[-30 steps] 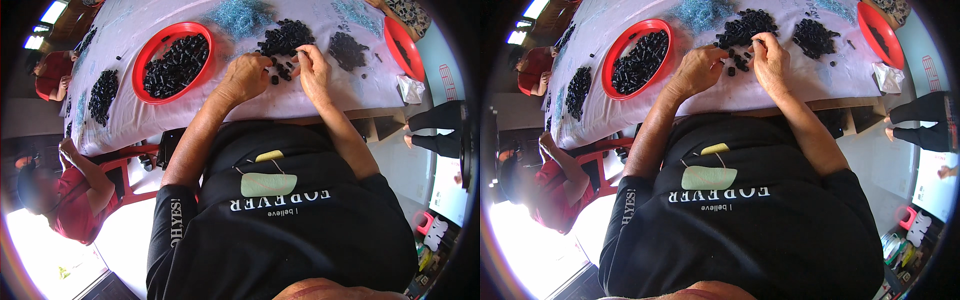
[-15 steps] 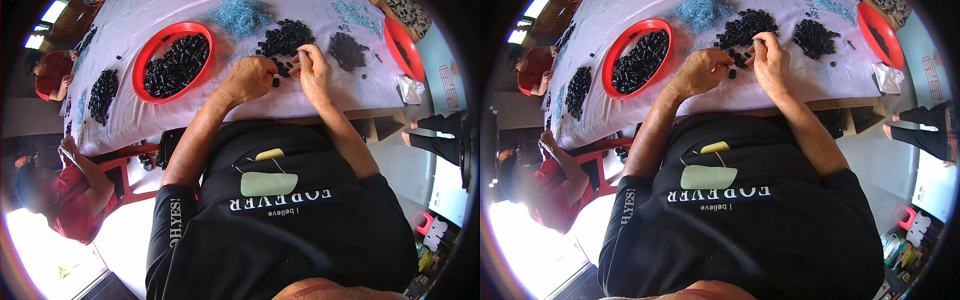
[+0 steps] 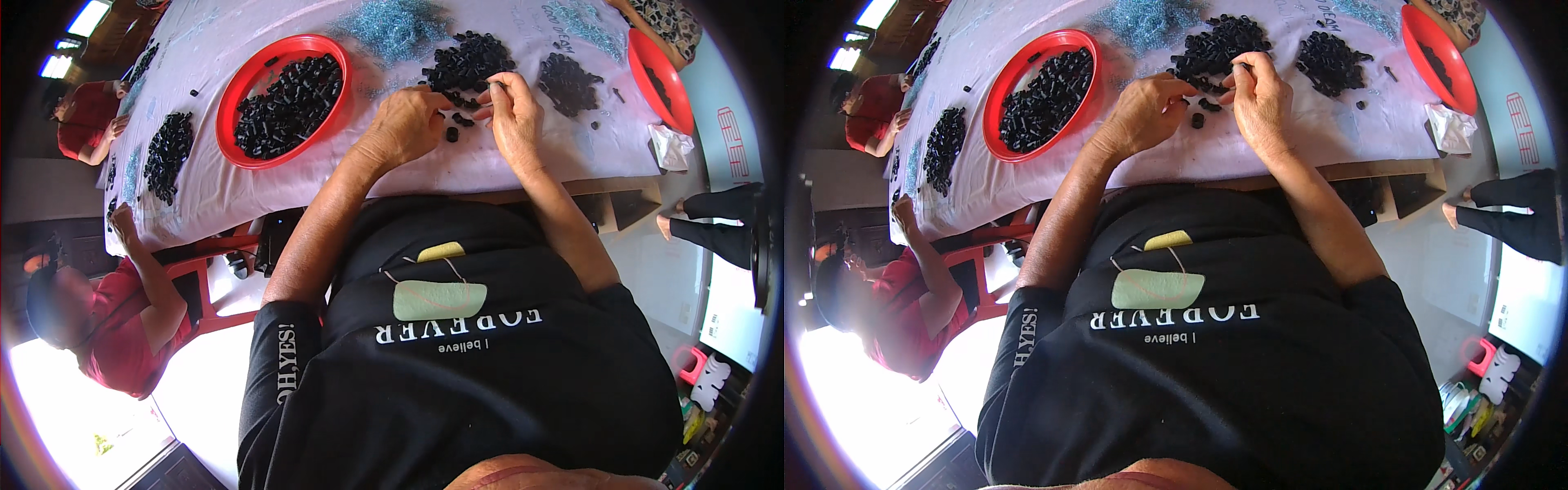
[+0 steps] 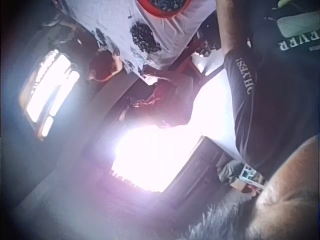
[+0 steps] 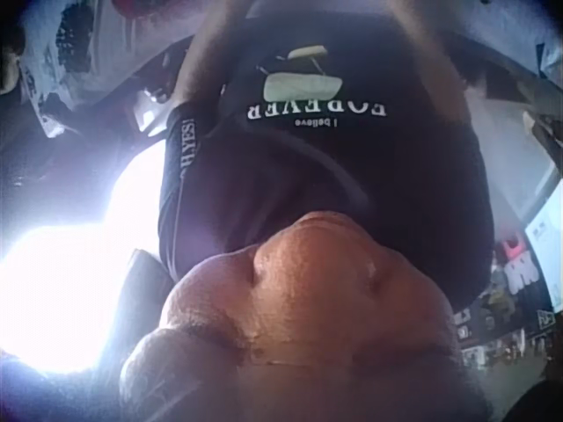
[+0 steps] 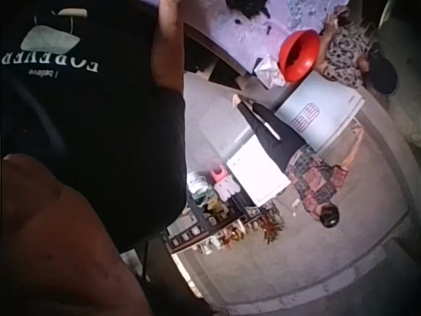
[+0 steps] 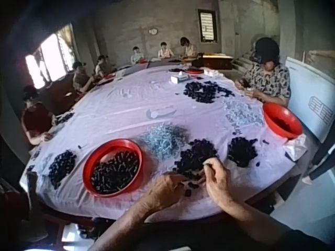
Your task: The person sorts and inspects small black plastic components by hand on a workshop table.
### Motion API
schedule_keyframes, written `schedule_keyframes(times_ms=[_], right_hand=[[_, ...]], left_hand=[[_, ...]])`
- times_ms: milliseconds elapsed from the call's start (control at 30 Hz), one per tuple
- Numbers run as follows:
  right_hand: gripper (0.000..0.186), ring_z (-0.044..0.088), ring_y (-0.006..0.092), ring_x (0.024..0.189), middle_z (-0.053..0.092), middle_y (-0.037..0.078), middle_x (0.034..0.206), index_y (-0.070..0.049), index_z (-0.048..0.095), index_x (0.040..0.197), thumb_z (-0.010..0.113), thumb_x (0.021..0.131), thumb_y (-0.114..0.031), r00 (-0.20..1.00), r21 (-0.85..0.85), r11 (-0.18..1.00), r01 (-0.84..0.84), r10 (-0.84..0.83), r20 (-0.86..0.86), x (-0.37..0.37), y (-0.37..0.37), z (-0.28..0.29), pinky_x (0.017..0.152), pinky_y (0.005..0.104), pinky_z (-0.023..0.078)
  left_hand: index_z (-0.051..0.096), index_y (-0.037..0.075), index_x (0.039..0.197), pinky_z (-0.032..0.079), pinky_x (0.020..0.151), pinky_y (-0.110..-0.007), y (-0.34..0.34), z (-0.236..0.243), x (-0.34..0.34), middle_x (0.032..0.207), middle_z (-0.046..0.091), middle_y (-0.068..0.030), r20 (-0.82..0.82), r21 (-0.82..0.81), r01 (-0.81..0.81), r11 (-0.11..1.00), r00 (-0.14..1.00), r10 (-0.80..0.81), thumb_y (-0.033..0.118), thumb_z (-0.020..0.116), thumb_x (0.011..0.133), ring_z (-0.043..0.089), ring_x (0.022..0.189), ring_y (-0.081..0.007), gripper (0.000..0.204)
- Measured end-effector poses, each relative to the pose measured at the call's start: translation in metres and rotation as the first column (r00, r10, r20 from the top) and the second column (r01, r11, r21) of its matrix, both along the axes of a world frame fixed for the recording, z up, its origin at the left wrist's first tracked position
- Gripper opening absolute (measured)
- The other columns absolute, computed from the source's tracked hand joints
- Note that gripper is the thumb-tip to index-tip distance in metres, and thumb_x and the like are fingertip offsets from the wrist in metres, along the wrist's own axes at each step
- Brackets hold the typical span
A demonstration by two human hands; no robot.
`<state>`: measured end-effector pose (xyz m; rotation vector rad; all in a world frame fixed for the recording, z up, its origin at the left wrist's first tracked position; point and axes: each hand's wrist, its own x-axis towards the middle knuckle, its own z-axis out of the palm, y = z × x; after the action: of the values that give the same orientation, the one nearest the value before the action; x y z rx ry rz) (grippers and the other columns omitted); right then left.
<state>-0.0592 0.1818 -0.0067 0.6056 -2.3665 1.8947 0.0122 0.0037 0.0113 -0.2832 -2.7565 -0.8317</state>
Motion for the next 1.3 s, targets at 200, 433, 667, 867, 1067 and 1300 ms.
schedule_keyframes(times_ms=[200, 433, 667, 867, 1067, 1300], right_hand=[[0.012, 0.066, 0.0123, 0.058, 0.066, 0.006, 0.072, -0.006, 0.059, 0.108, 0.051, 0.099, -0.011, 1.0, 0.09, 0.996, -0.009, 0.008, 0.009, 0.004, -0.001, 0.001, 0.047, 0.0235, 0.045], [0.012, 0.065, 0.0127, 0.058, 0.066, 0.006, 0.072, -0.005, 0.059, 0.107, 0.051, 0.099, -0.009, 0.999, 0.052, 0.998, 0.025, -0.027, 0.037, 0.003, -0.002, 0.003, 0.053, 0.0238, 0.05], [0.013, 0.067, 0.0119, 0.065, 0.067, 0.007, 0.076, -0.004, 0.059, 0.108, 0.051, 0.099, -0.007, 0.994, -0.004, 0.997, 0.08, -0.08, -0.073, -0.005, 0.0, -0.005, 0.06, 0.0238, 0.052], [0.014, 0.067, 0.0106, 0.068, 0.069, 0.007, 0.081, -0.005, 0.059, 0.109, 0.05, 0.1, -0.008, 0.999, -0.007, 0.999, 0.047, -0.047, 0.026, -0.004, -0.001, -0.004, 0.059, 0.022, 0.049], [0.014, 0.066, 0.01, 0.07, 0.069, 0.006, 0.085, -0.006, 0.059, 0.11, 0.05, 0.1, -0.008, 0.996, -0.014, 0.998, 0.06, -0.06, -0.058, -0.007, 0.0, -0.008, 0.057, 0.0212, 0.047], [0.015, 0.067, 0.0096, 0.076, 0.07, 0.006, 0.088, -0.006, 0.06, 0.11, 0.049, 0.1, -0.008, 0.995, -0.019, 0.998, 0.053, -0.055, -0.087, -0.007, 0.0, -0.007, 0.063, 0.0212, 0.05]], left_hand=[[0.071, 0.003, 0.095, 0.053, 0.072, -0.041, -0.001, 0.004, 0.001, 0.091, 0.068, -0.0169, 0.041, 0.025, 0.04, 0.999, 0.998, -0.041, 0.006, 0.056, 0.078, 0.067, 0.08, -0.034, 0.023], [0.072, 0.005, 0.094, 0.053, 0.076, -0.042, 0.002, 0.004, 0.001, 0.092, 0.068, -0.0172, 0.076, 0.042, 0.027, 0.999, 0.997, -0.03, 0.008, 0.056, 0.077, 0.066, 0.083, -0.0348, 0.023], [0.071, 0.004, 0.097, 0.053, 0.073, -0.041, 0.0, 0.001, 0.0, 0.09, 0.067, -0.0158, 0.006, 0.015, 0.003, 1.0, 1.0, -0.003, 0.006, 0.057, 0.081, 0.067, 0.08, -0.0324, 0.022], [0.071, 0.004, 0.094, 0.053, 0.072, -0.04, 0.0, 0.001, 0.0, 0.089, 0.067, -0.0148, -0.024, -0.011, 0.023, 1.0, 0.999, -0.024, 0.005, 0.06, 0.081, 0.067, 0.079, -0.0325, 0.017], [0.072, 0.005, 0.094, 0.054, 0.069, -0.038, 0.0, 0.004, 0.0, 0.089, 0.067, -0.0136, -0.055, 0.014, -0.019, 1.0, 0.998, 0.02, 0.006, 0.066, 0.08, 0.067, 0.076, -0.0302, 0.015], [0.071, 0.005, 0.094, 0.054, 0.07, -0.037, 0.0, 0.007, 0.0, 0.089, 0.067, -0.0135, -0.075, 0.01, -0.059, 0.998, 0.995, 0.06, 0.006, 0.067, 0.081, 0.068, 0.076, -0.0289, 0.014]])
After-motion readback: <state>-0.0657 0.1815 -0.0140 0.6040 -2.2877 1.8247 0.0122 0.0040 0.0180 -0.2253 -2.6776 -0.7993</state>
